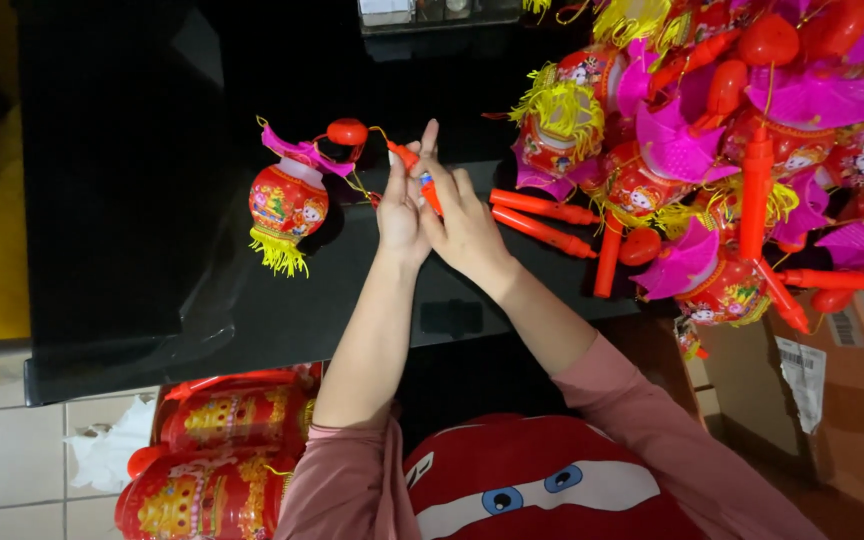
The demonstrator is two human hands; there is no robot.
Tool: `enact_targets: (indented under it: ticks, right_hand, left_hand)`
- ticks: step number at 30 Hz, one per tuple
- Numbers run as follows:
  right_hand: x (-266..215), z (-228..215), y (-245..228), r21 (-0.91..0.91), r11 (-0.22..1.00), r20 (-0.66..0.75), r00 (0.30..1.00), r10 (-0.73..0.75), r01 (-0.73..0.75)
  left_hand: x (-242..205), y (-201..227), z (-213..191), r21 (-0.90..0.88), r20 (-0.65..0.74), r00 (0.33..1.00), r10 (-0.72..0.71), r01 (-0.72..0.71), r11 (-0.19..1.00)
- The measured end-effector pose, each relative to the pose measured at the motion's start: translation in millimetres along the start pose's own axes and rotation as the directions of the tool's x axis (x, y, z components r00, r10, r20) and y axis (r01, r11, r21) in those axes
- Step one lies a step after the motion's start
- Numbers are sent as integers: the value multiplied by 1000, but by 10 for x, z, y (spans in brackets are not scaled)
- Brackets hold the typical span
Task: Assembling decorative lanterns by inserting batteries into handles and attaching them to the lantern bodies.
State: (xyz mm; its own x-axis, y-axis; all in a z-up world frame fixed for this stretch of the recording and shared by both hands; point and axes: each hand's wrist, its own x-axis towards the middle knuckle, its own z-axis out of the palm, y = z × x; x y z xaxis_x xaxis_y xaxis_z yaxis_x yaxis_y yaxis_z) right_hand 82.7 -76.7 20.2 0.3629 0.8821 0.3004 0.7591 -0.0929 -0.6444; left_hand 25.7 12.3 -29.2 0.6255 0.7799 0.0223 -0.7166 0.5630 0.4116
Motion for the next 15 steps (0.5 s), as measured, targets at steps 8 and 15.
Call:
enact_targets:
  ticks: [8, 15]
  right_hand:
    - [20, -226, -169, -345, 931, 149, 973, 175, -115]
    - [48, -372, -349, -245, 956, 155, 967, 204, -162]
  left_hand:
    - [-37, 415, 142, 83, -51, 998, 28, -24, 996]
    - [-45, 395, 139, 86, -100, 995, 20, -11, 996]
